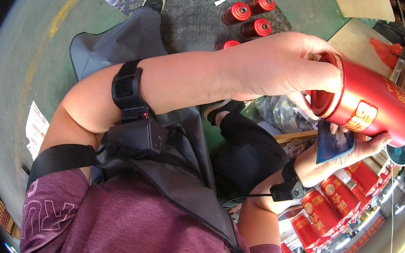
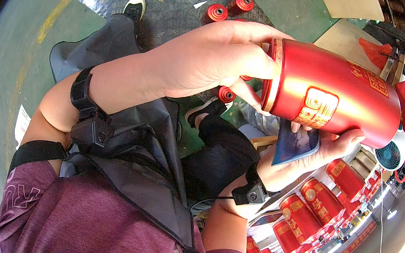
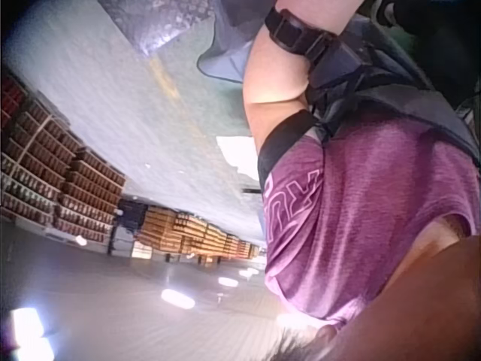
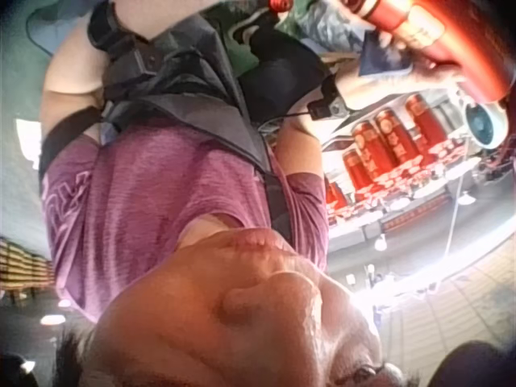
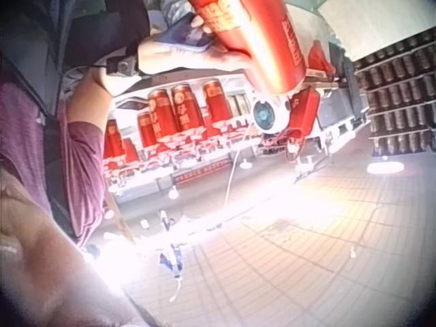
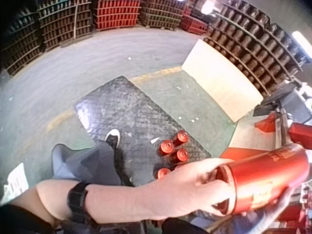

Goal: The recorder is inspecting and handling red metal canisters at a workstation.

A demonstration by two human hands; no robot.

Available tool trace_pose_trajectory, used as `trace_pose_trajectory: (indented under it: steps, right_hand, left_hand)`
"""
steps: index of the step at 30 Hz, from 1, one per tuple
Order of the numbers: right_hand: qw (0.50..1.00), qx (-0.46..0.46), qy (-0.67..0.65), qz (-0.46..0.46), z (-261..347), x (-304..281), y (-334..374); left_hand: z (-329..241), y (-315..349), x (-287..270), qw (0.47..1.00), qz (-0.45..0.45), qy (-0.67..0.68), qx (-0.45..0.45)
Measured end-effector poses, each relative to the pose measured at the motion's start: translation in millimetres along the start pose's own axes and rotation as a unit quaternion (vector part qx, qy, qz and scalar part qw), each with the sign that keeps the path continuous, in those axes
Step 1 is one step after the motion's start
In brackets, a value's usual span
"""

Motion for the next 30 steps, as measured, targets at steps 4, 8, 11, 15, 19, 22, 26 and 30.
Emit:
trace_pose_trajectory:
  steps: [4, 8, 11, 15, 19, 22, 26, 30]
  right_hand:
    - [1.000, -0.013, 0.014, -0.017, 5.7, 5.1, 6.3]
    - [1.000, 0.010, -0.025, -0.007, 0.8, -2.8, -4.3]
    - [0.999, 0.030, -0.042, 0.003, 2.6, -6.2, -10.4]
    - [0.999, 0.015, -0.027, 0.008, 3.1, -5.6, -7.2]
    - [1.000, 0.014, -0.005, -0.008, 5.7, -4.6, -2.8]
    - [0.999, 0.001, 0.040, -0.019, 7.4, -4.2, 0.0]
    - [0.994, -0.018, 0.106, -0.004, 5.3, 2.9, 10.9]
    - [0.996, -0.011, 0.083, -0.030, 9.9, 2.7, 7.3]
  left_hand:
    - [2.6, -2.8, 2.3, 1.000, 0.014, -0.002, 0.005]
    - [2.1, -1.0, 0.5, 1.000, 0.016, 0.005, 0.001]
    - [5.9, -3.6, -0.9, 0.999, 0.028, -0.008, 0.012]
    - [10.0, -5.6, -3.2, 0.998, 0.037, -0.026, 0.034]
    - [6.8, -3.5, -0.1, 0.999, 0.036, -0.007, 0.014]
    - [6.5, -3.8, -1.0, 0.999, 0.023, -0.039, 0.006]
    - [3.6, 0.0, -5.2, 0.997, 0.019, -0.075, 0.007]
    - [0.7, -2.8, -2.5, 0.994, 0.053, -0.089, 0.018]
Point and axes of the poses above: each hand's wrist, its own y-axis away from the middle knuckle, its own x-axis out of the palm, z = x × y, the point moved 3 cm from there along -y, towards the middle knuckle, and after that the axes turned 1 degree about -x, right-handed, at the moved point
